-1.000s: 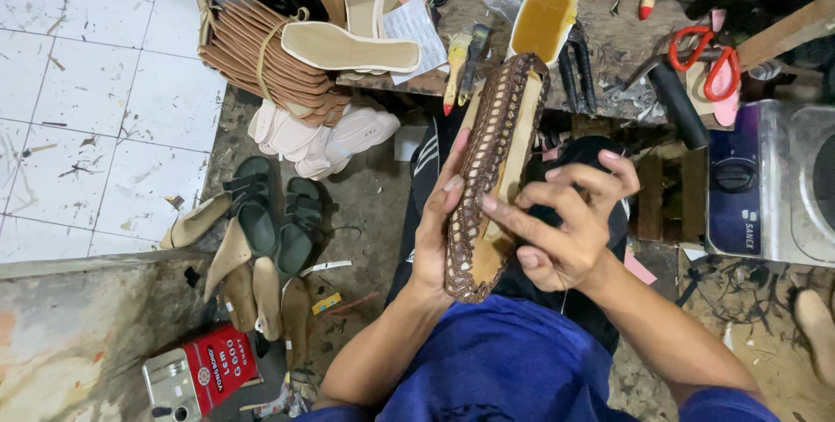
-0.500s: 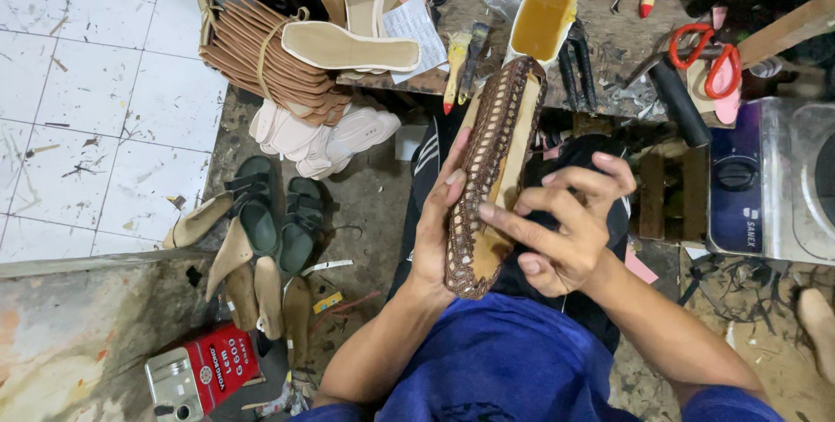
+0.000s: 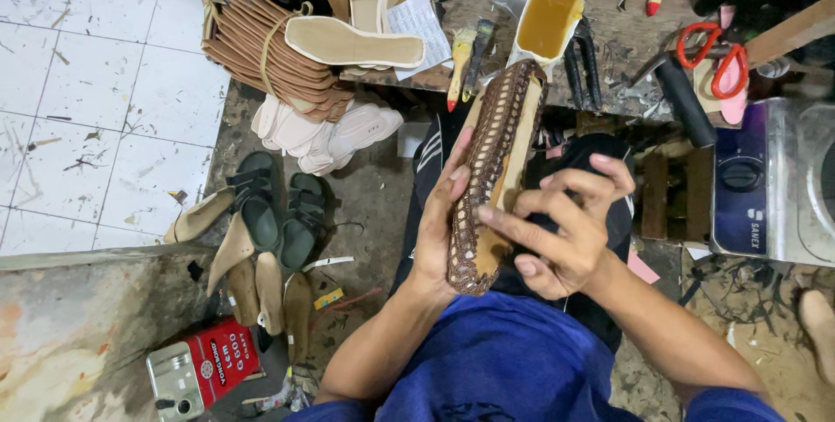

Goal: The person applies a yellowish liquid to the sole of a brown patterned shoe using their fingers. They repeatedly dip their fingers into a container and spread the liquid across the sole surface. The person handles two shoes in total, placing the first on a shelf and then working on the second.

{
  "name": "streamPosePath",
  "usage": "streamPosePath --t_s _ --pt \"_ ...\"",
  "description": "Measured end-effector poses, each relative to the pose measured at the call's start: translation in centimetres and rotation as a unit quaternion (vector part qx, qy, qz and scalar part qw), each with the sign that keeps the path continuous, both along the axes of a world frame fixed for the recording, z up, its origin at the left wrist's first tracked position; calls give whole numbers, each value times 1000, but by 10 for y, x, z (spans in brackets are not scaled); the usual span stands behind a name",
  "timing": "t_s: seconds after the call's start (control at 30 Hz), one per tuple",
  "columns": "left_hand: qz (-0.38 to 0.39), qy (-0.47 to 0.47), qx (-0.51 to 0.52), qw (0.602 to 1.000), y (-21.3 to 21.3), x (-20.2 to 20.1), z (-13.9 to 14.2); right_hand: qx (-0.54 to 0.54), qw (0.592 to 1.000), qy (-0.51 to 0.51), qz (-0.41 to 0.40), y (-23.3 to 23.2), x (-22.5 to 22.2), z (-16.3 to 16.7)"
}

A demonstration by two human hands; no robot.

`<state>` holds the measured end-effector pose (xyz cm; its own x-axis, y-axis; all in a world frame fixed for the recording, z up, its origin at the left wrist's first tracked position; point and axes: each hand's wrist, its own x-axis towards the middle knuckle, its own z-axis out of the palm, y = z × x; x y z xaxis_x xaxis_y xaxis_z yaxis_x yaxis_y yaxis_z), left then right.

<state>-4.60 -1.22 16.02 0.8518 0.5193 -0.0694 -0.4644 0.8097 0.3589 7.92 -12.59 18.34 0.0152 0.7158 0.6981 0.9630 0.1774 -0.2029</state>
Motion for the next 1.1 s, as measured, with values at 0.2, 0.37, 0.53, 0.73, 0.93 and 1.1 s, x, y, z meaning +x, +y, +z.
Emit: streamPosePath --t_s 0.2,0.37,0.53,0.73,0.93,1.1 --pt "0 10 -7 1000 1 -1 0 8 1000 -6 10 -3 1 -3" --pt "-6 -5 17 1000 1 -1 3 24 999 -22 19 -3 1 -2" --pt "-1 10 22 1000 2 0 4 24 998 -35 45 -5 -2 -2" --pt "2 14 7 1000 2 0 0 43 998 -4 55 -3 -3 -3" --pt "3 4 15 1000 0 -2 -4 2 1000 7 -2 0 3 2" --pt "10 21 48 999 1 -2 -6 -10 999 29 -32 0 2 3"
